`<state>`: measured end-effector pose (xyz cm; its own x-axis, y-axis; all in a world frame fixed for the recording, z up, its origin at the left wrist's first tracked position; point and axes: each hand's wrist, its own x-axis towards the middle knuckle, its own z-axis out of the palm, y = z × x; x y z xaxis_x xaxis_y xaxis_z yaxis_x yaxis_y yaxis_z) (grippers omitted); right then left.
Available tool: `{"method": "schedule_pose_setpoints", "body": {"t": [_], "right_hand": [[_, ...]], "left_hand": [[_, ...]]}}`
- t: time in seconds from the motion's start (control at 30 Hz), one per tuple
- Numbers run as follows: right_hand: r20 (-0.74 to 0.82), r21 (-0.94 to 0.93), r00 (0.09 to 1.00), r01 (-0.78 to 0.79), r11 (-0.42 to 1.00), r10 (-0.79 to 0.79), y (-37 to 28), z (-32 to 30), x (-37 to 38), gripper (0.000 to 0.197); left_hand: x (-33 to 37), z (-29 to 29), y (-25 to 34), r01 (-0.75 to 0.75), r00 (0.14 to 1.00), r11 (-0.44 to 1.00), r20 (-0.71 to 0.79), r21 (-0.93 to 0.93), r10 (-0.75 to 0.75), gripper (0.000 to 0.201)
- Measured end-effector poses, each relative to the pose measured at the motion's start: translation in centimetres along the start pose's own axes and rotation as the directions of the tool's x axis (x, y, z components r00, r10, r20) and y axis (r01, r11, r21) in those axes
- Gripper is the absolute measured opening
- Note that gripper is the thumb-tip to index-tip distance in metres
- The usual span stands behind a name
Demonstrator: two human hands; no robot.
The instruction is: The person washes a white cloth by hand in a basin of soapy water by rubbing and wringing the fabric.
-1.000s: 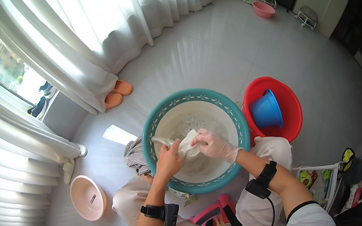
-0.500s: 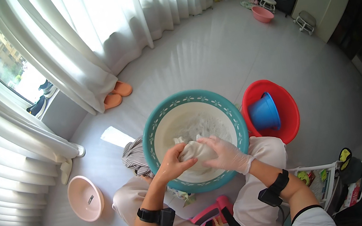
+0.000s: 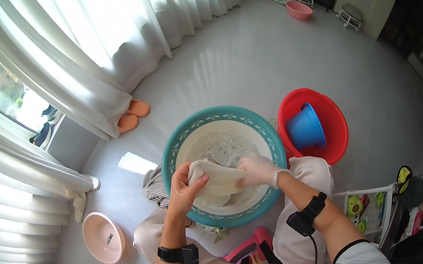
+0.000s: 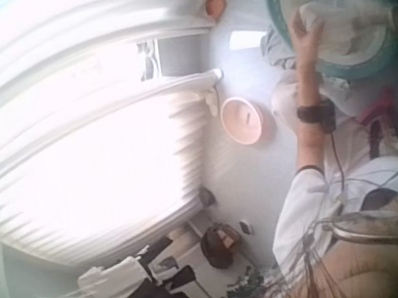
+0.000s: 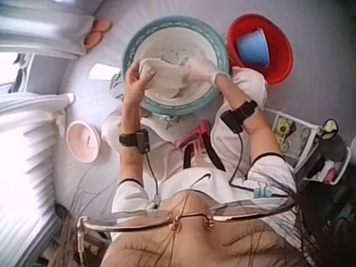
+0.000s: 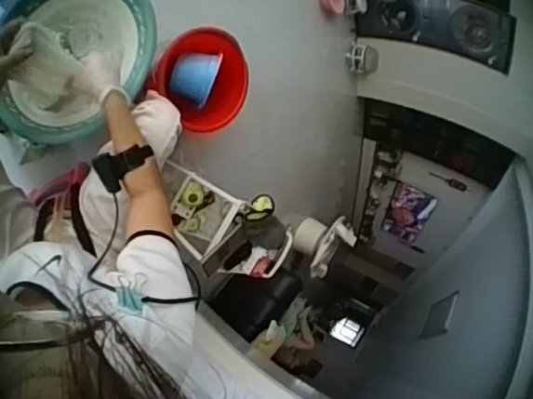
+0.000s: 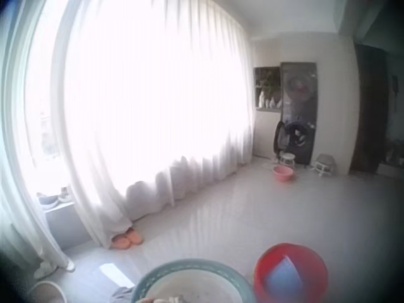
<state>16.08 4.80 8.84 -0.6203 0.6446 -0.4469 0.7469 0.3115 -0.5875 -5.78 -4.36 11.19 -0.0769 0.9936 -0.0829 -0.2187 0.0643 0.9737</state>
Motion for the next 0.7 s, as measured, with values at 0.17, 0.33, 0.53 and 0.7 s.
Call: {"method": "schedule_pose_setpoints", "body": {"t": [0.17, 0.33, 0.53, 0.7], "right_hand": [[-0.183, 0.636, 0.981, 0.171, 0.752, -0.068, 0.7, 0.9, 0.4, 0.034], [-0.240, 0.704, 0.949, 0.315, 0.636, -0.205, 0.0, 1.1, 0.2, 0.040], [-0.241, 0.761, 0.962, 0.268, 0.590, -0.125, -0.4, 2.0, 0.7, 0.038], [-0.350, 0.803, 0.931, 0.357, 0.477, -0.106, -0.1, 4.1, 2.1, 0.035]], "left_hand": [[0.7, -1.7, 0.2, 0.035, 0.999, 0.930, -0.002, 0.365, -0.037, 0.028], [1.2, -2.9, -3.1, -0.072, 0.986, 0.641, -0.042, 0.764, 0.161, 0.021], [1.5, -2.5, -4.1, 0.083, 0.993, 0.995, -0.081, -0.052, -0.087, 0.032], [0.9, -0.1, -4.6, 0.357, 0.923, 0.896, -0.046, -0.264, -0.381, 0.074]]}}
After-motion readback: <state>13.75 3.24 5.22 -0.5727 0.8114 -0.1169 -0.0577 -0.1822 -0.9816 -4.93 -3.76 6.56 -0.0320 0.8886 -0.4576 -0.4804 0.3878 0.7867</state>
